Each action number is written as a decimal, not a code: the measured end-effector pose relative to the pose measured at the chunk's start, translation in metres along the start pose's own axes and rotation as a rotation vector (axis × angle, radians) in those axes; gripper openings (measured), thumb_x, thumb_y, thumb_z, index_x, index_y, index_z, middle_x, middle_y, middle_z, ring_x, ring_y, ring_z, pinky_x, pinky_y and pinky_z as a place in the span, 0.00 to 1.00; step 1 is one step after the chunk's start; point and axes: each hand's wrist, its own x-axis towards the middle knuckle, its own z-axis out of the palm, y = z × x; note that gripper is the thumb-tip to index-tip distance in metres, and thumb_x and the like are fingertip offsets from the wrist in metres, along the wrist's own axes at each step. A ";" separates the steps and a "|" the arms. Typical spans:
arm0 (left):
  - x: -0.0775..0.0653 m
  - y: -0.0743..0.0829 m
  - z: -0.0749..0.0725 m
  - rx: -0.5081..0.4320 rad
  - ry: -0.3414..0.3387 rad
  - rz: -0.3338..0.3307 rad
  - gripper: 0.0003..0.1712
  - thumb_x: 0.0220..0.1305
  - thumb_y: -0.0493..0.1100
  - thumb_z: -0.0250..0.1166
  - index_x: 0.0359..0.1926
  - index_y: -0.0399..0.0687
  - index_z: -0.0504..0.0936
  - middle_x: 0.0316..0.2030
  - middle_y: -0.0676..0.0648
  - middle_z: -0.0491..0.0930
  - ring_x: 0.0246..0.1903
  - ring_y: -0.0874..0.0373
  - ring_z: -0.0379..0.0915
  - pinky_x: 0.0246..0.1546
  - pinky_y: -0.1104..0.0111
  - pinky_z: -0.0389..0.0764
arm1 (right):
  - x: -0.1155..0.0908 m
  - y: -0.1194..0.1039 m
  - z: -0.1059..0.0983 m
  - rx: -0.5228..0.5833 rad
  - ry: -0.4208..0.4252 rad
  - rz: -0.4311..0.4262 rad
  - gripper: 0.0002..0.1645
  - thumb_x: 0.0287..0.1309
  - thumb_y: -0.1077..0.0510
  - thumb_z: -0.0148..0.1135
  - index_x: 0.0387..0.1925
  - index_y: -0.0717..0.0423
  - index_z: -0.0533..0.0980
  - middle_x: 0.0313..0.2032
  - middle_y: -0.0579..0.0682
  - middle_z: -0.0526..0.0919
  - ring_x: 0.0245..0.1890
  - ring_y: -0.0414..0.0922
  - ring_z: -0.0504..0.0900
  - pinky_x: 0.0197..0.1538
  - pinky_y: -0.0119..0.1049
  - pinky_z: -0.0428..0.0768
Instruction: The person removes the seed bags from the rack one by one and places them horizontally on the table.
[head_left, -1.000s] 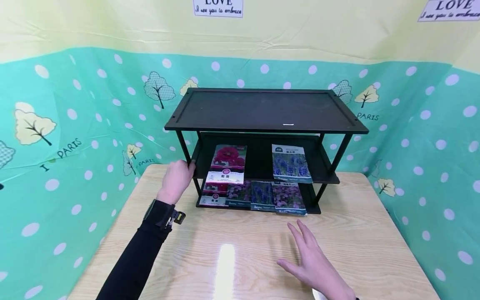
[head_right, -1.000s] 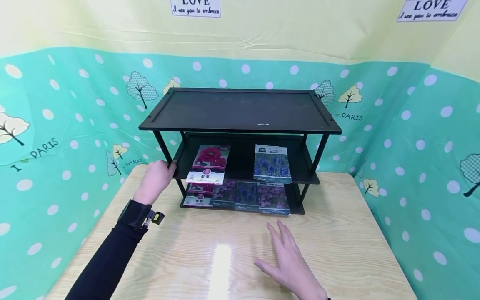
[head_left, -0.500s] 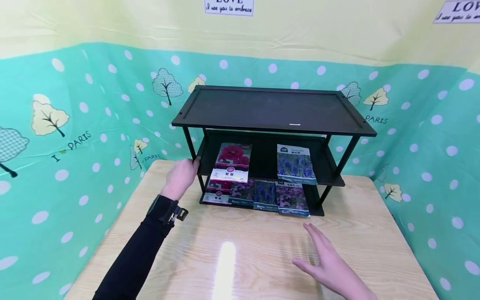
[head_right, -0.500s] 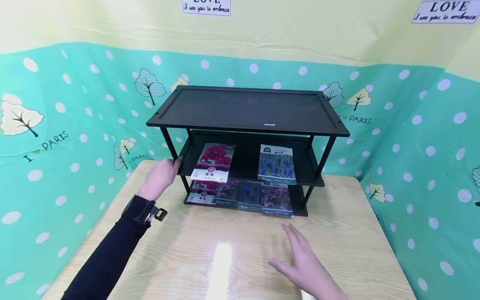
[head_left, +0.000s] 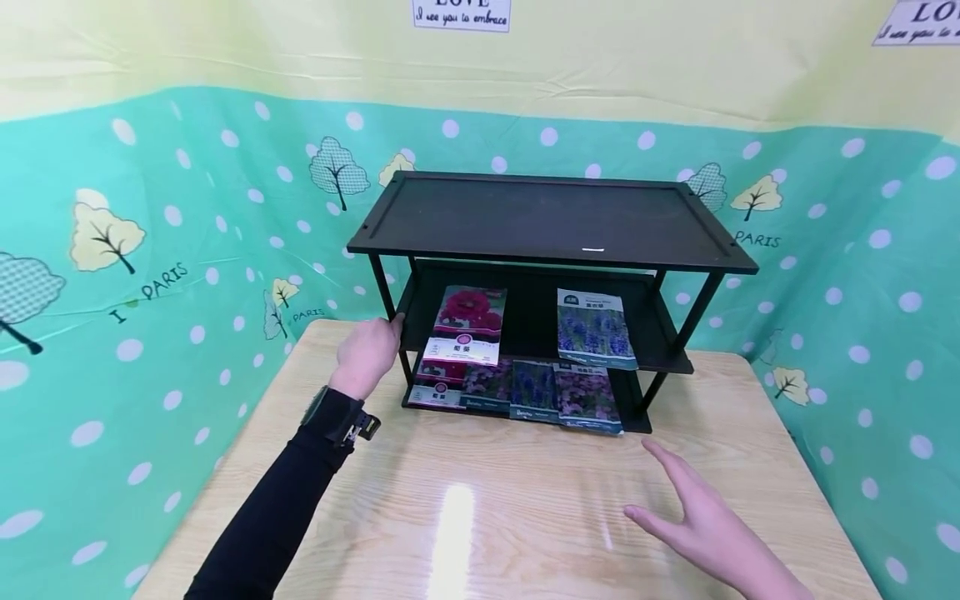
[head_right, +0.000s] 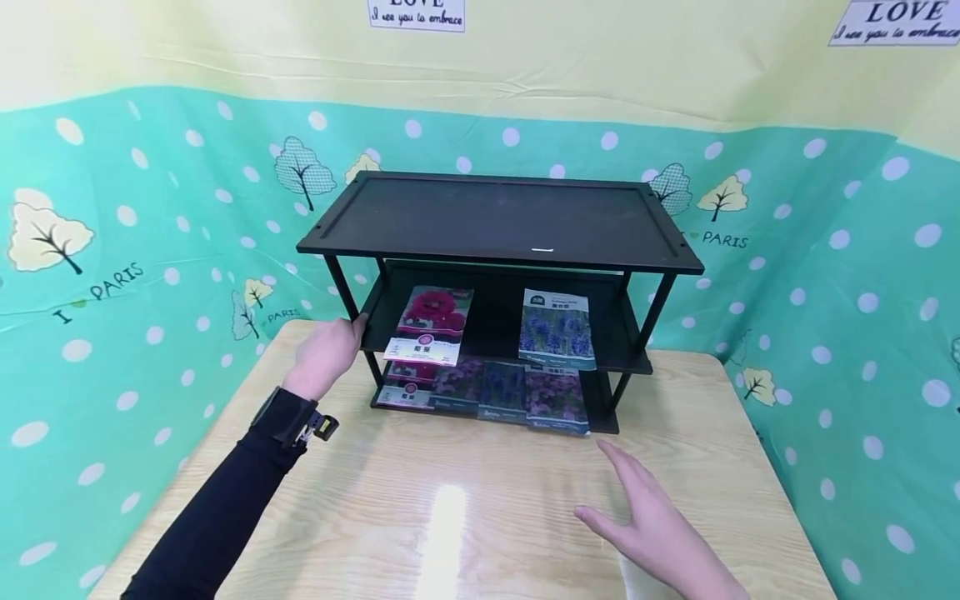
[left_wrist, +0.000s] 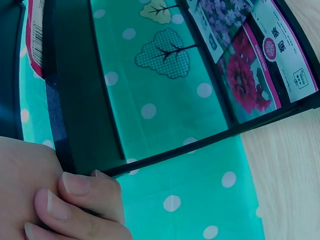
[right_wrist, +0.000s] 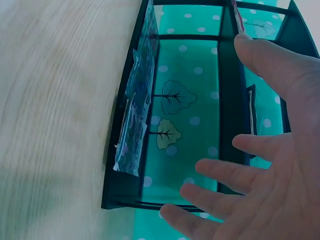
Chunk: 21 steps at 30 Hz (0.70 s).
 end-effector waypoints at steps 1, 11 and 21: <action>0.000 0.001 0.000 -0.002 -0.003 -0.007 0.27 0.73 0.56 0.42 0.40 0.43 0.82 0.13 0.48 0.64 0.10 0.55 0.64 0.05 0.66 0.61 | 0.000 -0.001 -0.002 -0.006 0.000 0.005 0.59 0.46 0.21 0.52 0.72 0.48 0.50 0.68 0.59 0.59 0.65 0.62 0.62 0.56 0.64 0.67; 0.000 -0.001 -0.001 0.078 -0.083 0.098 0.21 0.75 0.46 0.40 0.59 0.49 0.74 0.19 0.46 0.68 0.12 0.56 0.63 0.06 0.69 0.60 | 0.001 -0.010 -0.037 -0.005 0.028 -0.012 0.55 0.50 0.25 0.54 0.70 0.51 0.54 0.66 0.59 0.64 0.63 0.62 0.65 0.54 0.64 0.67; 0.005 -0.004 -0.003 0.016 -0.253 0.022 0.26 0.74 0.49 0.36 0.64 0.46 0.68 0.32 0.41 0.76 0.18 0.54 0.68 0.10 0.65 0.66 | -0.003 -0.011 -0.073 0.046 0.106 -0.121 0.46 0.55 0.41 0.63 0.70 0.36 0.51 0.51 0.46 0.80 0.50 0.29 0.75 0.47 0.32 0.78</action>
